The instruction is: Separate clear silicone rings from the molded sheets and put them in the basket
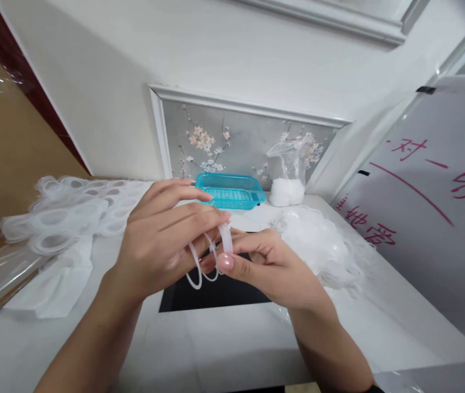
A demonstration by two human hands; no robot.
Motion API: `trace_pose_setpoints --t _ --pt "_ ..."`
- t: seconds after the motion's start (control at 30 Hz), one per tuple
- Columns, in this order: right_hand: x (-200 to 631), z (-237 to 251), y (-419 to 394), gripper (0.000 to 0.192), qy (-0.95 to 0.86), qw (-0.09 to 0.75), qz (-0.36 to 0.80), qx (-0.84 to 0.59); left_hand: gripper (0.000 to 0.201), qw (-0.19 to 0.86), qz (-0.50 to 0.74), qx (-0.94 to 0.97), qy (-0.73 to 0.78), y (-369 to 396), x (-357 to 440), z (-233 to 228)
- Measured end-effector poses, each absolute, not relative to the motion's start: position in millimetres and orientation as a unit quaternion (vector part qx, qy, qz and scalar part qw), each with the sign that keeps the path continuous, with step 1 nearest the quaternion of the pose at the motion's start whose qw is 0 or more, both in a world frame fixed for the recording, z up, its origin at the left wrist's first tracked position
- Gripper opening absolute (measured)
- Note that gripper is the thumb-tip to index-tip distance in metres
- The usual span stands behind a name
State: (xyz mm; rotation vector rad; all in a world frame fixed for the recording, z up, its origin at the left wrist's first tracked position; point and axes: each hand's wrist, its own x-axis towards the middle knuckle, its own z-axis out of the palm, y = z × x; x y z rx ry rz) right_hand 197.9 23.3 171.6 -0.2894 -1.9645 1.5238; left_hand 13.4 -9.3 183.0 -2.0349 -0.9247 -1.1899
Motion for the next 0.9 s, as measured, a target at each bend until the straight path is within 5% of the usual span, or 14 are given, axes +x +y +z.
trace_pose_setpoints --t 0.2,0.57,0.73,0.9 --pt "191 167 23 0.022 -0.738 0.312 0.591 -0.093 0.010 0.290 -0.441 -0.776 -0.345 -11 15 183" --pt "193 168 10 0.011 -0.790 0.192 0.579 -0.056 0.010 0.264 -0.413 -0.778 -0.393 -5 14 184" --pt "197 169 19 0.021 -0.796 0.121 0.591 -0.048 0.005 0.214 -0.475 -0.748 -0.411 -17 22 187" --pt "201 173 28 0.031 -0.724 0.245 0.642 -0.063 0.033 0.351 -0.520 -0.710 -0.319 -31 19 194"
